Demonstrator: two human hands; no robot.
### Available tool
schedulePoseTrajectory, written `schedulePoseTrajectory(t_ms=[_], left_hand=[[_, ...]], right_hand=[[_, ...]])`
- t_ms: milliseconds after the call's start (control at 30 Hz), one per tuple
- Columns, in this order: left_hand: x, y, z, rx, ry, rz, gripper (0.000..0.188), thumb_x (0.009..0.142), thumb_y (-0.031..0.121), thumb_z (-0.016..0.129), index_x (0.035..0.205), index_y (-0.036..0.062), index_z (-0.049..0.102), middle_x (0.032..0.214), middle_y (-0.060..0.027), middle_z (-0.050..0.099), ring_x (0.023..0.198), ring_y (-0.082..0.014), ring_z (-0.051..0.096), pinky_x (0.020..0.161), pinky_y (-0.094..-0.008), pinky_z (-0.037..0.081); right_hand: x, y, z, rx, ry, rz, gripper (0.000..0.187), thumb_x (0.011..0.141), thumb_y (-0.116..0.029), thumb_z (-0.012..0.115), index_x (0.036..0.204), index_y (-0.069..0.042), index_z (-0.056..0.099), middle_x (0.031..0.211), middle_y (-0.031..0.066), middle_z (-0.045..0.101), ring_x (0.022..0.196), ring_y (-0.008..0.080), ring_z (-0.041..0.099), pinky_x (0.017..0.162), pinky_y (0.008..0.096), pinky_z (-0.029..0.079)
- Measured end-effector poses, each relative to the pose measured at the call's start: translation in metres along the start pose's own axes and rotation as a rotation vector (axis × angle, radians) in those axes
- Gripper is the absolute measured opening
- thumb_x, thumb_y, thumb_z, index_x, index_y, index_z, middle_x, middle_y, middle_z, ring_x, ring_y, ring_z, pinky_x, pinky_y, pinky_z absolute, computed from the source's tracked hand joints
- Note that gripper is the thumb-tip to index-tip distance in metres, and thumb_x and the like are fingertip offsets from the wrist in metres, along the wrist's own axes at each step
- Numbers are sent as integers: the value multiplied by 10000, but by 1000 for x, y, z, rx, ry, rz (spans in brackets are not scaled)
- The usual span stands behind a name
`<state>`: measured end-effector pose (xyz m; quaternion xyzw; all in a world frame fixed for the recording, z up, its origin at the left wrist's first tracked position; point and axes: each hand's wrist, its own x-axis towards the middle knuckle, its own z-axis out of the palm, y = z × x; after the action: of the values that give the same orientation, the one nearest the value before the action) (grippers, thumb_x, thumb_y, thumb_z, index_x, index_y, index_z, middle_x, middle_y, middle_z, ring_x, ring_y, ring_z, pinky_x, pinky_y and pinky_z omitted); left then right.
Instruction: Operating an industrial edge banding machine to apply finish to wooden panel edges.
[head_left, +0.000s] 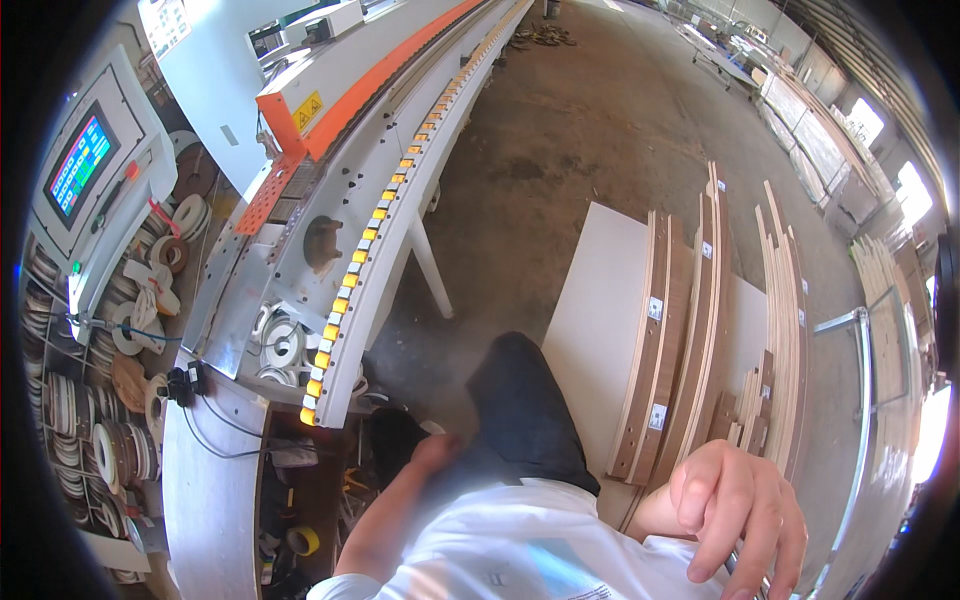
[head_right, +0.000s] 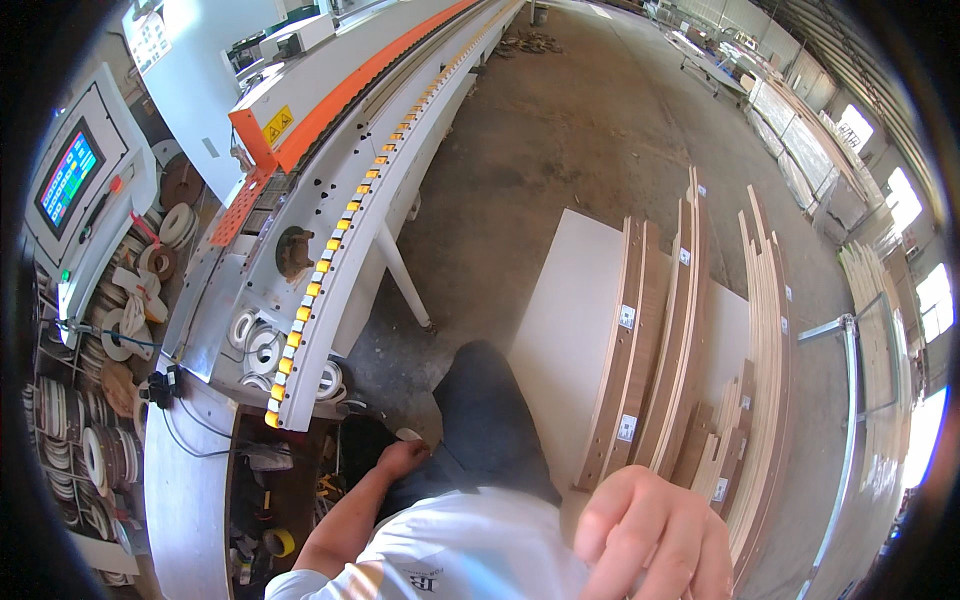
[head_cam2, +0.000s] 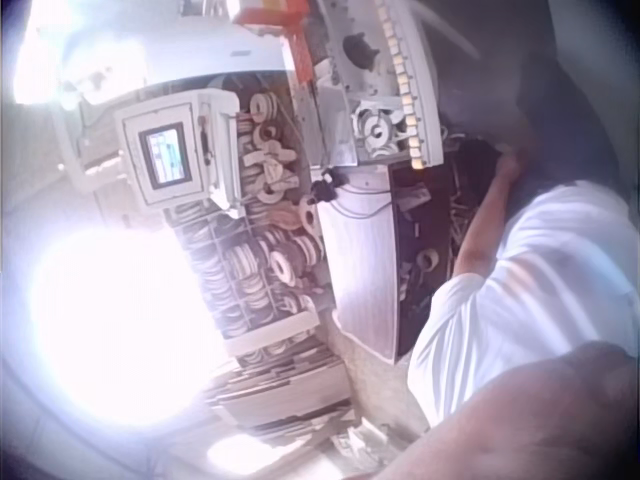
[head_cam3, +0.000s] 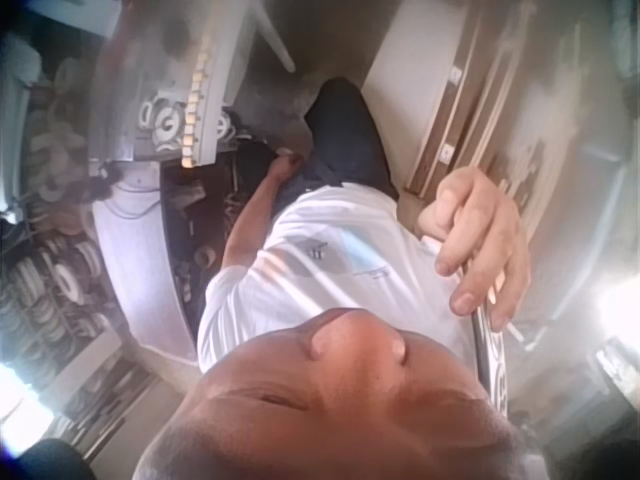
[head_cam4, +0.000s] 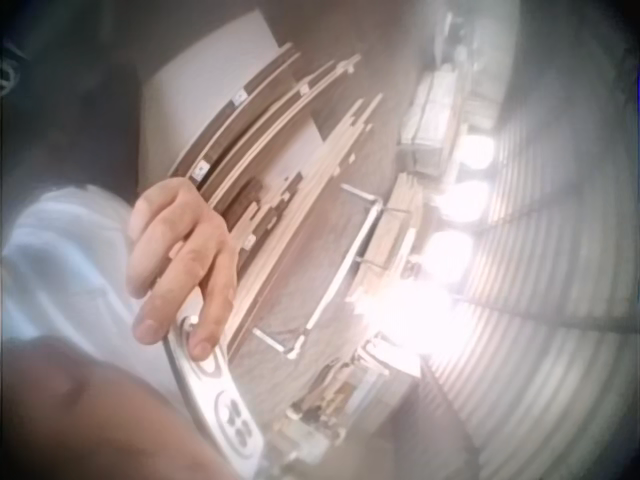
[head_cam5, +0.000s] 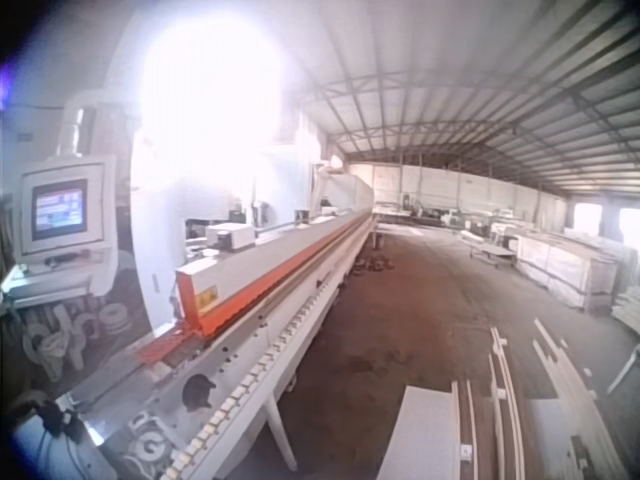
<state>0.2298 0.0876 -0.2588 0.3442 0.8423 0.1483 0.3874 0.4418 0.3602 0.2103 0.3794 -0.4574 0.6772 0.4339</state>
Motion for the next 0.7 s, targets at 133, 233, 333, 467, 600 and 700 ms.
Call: schedulePoseTrajectory(t_ms=[133, 233, 333, 467, 600, 700], left_hand=[[-3, 9, -9, 26, -41, 9, 387, 967, 427, 600, 1235, 179, 728, 1223, -157, 726, 1149, -374, 680, 990, -473, 532], [-4, 11, -12, 17, -72, -3, 384, 985, 404, 569, 1255, 173, 715, 1268, -164, 712, 1194, -369, 664, 1014, -475, 515], [-2, 2, -5, 6, -19, 20, 383, 969, 425, 599, 1222, 171, 732, 1207, -159, 730, 1138, -373, 684, 982, -474, 535], [2, -7, 1, 12, 12, 60, 379, 955, 440, 630, 1186, 165, 752, 1152, -151, 748, 1084, -374, 704, 950, -468, 557], [2, -8, 3, 10, 22, 53, 379, 955, 439, 633, 1184, 163, 755, 1151, -149, 749, 1082, -372, 706, 946, -467, 558], [1, -6, 3, 16, 22, 46, 379, 953, 439, 638, 1186, 164, 756, 1146, -147, 750, 1077, -372, 708, 943, -469, 559]], right_hand=[[11, 9, -9, 9, -209, -7, 252, 976, -178, 741, 1177, -325, 774, 1095, -42, 794, 823, 115, 699, 642, 233, 401], [12, 10, -7, 5, -207, -11, 255, 971, -174, 744, 1173, -327, 775, 1088, -42, 795, 819, 114, 700, 633, 235, 397], [14, 11, -6, 20, -211, 1, 252, 969, -173, 745, 1167, -326, 777, 1082, -43, 796, 813, 116, 702, 630, 235, 396], [12, 11, -3, 13, -186, -26, 243, 972, -176, 740, 1162, -322, 780, 1074, -41, 798, 807, 117, 702, 627, 235, 396], [12, 8, -4, 17, -188, -14, 237, 979, -178, 729, 1164, -318, 781, 1074, -34, 799, 805, 117, 702, 620, 232, 395], [10, 6, -5, 12, -176, -25, 236, 982, -178, 724, 1168, -313, 780, 1074, -30, 800, 805, 119, 702, 620, 232, 398]])
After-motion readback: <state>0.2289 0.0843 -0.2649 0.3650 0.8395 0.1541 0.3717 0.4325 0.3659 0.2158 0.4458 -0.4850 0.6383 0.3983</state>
